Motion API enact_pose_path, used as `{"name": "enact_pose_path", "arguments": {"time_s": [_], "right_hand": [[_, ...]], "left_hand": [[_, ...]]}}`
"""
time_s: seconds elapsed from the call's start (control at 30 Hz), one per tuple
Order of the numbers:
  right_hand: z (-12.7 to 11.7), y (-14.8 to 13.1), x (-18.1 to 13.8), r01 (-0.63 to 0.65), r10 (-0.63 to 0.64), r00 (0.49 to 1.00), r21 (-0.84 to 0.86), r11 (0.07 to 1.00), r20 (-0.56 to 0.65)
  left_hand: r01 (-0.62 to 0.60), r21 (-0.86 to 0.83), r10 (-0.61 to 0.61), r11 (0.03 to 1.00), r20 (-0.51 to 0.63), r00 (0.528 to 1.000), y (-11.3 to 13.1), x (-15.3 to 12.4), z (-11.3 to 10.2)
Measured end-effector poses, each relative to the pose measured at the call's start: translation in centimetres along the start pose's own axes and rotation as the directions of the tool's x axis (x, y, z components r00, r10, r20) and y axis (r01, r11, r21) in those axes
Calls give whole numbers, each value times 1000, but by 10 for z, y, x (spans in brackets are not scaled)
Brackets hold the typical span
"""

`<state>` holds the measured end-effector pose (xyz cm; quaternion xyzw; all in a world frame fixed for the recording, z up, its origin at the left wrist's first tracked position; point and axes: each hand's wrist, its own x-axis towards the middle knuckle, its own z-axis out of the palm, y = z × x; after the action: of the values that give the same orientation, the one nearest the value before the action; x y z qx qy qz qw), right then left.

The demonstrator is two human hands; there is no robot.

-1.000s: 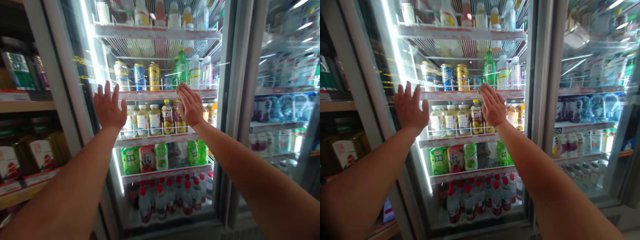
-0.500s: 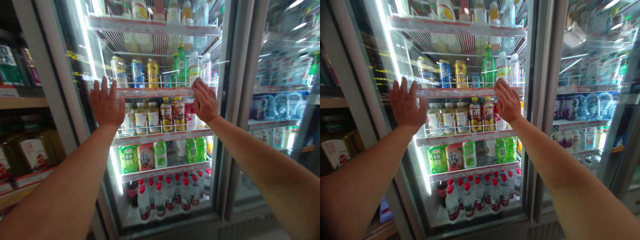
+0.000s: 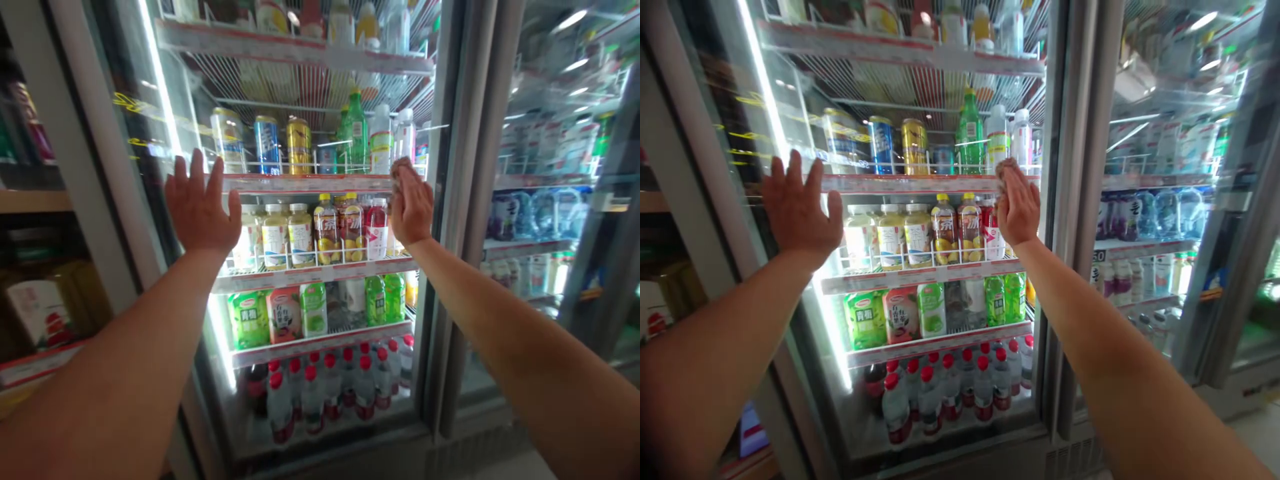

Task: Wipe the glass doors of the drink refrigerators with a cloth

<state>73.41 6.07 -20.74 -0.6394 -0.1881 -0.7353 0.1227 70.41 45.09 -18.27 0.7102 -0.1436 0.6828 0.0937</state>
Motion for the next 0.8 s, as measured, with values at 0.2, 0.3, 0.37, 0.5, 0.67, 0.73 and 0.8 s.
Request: {"name": "enact_pose_path", "arguments": {"time_s": [0.2,0.3,0.37,0.5,0.67,0.73,0.8], "right_hand": [[1,-1,-3,33,-36,998,-65,997,-43],[-1,-3,-6,116,-112,992,-49,992,63],[1,1,-7,-11,9,999,-46,999,-49],[3,5,-8,-146,141,974,-16,989,-180],[-5,-4,-12,147,-149,983,32,989,111],[-3,-2,-13,49,-49,999,18,999,-2],[0,1,-14,-108,109,981,13,994,-162]], "left_hand": [[-14,25,14,1000,-8,1000,0,0,0],[-13,30,14,999,-4,1000,0,0,0],[-11,31,11,999,-5,1000,0,0,0],[-19,33,20,999,-8,1000,0,0,1],[-8,38,8,999,0,1000,1,0,-1],[-5,36,5,999,-2,1000,1,0,-1],[-3,29,3,1000,-4,1000,2,0,-1]]}}
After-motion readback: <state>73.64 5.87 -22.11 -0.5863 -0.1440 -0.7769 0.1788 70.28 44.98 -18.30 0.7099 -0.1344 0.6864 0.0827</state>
